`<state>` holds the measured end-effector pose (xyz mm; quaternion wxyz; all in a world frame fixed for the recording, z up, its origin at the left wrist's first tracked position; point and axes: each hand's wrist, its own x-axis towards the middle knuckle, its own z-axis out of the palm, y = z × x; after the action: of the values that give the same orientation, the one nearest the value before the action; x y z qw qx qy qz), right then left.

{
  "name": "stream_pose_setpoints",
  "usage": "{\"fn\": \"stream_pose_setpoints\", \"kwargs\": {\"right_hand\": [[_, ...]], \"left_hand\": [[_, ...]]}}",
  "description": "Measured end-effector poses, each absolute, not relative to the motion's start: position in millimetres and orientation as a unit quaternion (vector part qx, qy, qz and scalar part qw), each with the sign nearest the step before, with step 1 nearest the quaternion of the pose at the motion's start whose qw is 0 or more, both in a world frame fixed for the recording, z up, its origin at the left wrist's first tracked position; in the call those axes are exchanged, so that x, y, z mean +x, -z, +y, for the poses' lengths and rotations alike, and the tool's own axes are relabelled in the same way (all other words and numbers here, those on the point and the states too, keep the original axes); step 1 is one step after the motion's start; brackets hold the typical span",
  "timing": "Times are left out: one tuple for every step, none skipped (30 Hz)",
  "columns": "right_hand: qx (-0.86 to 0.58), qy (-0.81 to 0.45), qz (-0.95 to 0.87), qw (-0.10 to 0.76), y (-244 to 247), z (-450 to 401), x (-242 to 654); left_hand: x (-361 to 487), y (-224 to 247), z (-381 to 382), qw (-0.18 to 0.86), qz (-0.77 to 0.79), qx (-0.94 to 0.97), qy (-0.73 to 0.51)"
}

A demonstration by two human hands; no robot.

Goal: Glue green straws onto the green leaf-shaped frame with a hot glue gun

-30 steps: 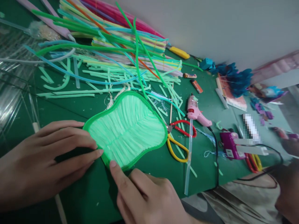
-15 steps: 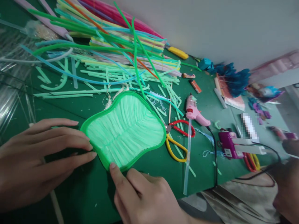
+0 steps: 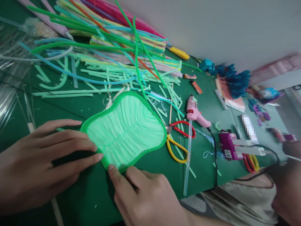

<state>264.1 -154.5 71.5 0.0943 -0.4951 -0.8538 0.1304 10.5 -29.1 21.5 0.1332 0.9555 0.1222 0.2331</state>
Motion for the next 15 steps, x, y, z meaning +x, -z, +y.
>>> {"fn": "stream_pose_setpoints", "kwargs": {"right_hand": [[-0.493,-0.136,-0.854,0.092,-72,-153,265],[-0.492,-0.141,-0.855,0.091,-73,-152,265],[-0.491,-0.145,-0.854,0.088,-73,-151,265],[-0.491,-0.149,-0.854,0.084,-74,-150,265],[-0.49,-0.15,-0.855,0.082,-74,-149,265],[-0.488,-0.149,-0.856,0.078,-74,-149,265],[-0.488,-0.147,-0.857,0.074,-74,-148,264],[-0.487,-0.146,-0.858,0.071,-74,-148,264],[-0.485,-0.145,-0.86,0.069,-73,-148,264],[-0.484,-0.146,-0.86,0.066,-73,-149,264],[-0.486,-0.151,-0.858,0.064,-74,-149,264],[-0.491,-0.156,-0.855,0.065,-74,-150,265],[-0.496,-0.163,-0.85,0.069,-75,-151,266],[-0.5,-0.171,-0.845,0.077,-76,-152,268],[-0.506,-0.179,-0.84,0.086,-76,-153,269]], "left_hand": [[10,-21,-29,0.128,0.124,0.956,-0.232],[10,-21,-29,0.124,0.125,0.957,-0.23],[10,-21,-30,0.122,0.124,0.958,-0.228],[11,-22,-32,0.122,0.12,0.959,-0.227],[12,-22,-35,0.125,0.115,0.959,-0.229],[13,-22,-38,0.132,0.113,0.957,-0.233],[15,-22,-42,0.143,0.118,0.953,-0.24],[18,-22,-45,0.157,0.131,0.946,-0.252],[20,-21,-49,0.172,0.145,0.939,-0.261],[23,-21,-52,0.186,0.161,0.93,-0.272],[24,-20,-55,0.196,0.171,0.924,-0.28],[26,-19,-56,0.202,0.175,0.921,-0.283],[27,-18,-57,0.204,0.177,0.919,-0.286],[27,-17,-57,0.204,0.177,0.92,-0.285],[26,-16,-57,0.204,0.177,0.92,-0.285]]}}
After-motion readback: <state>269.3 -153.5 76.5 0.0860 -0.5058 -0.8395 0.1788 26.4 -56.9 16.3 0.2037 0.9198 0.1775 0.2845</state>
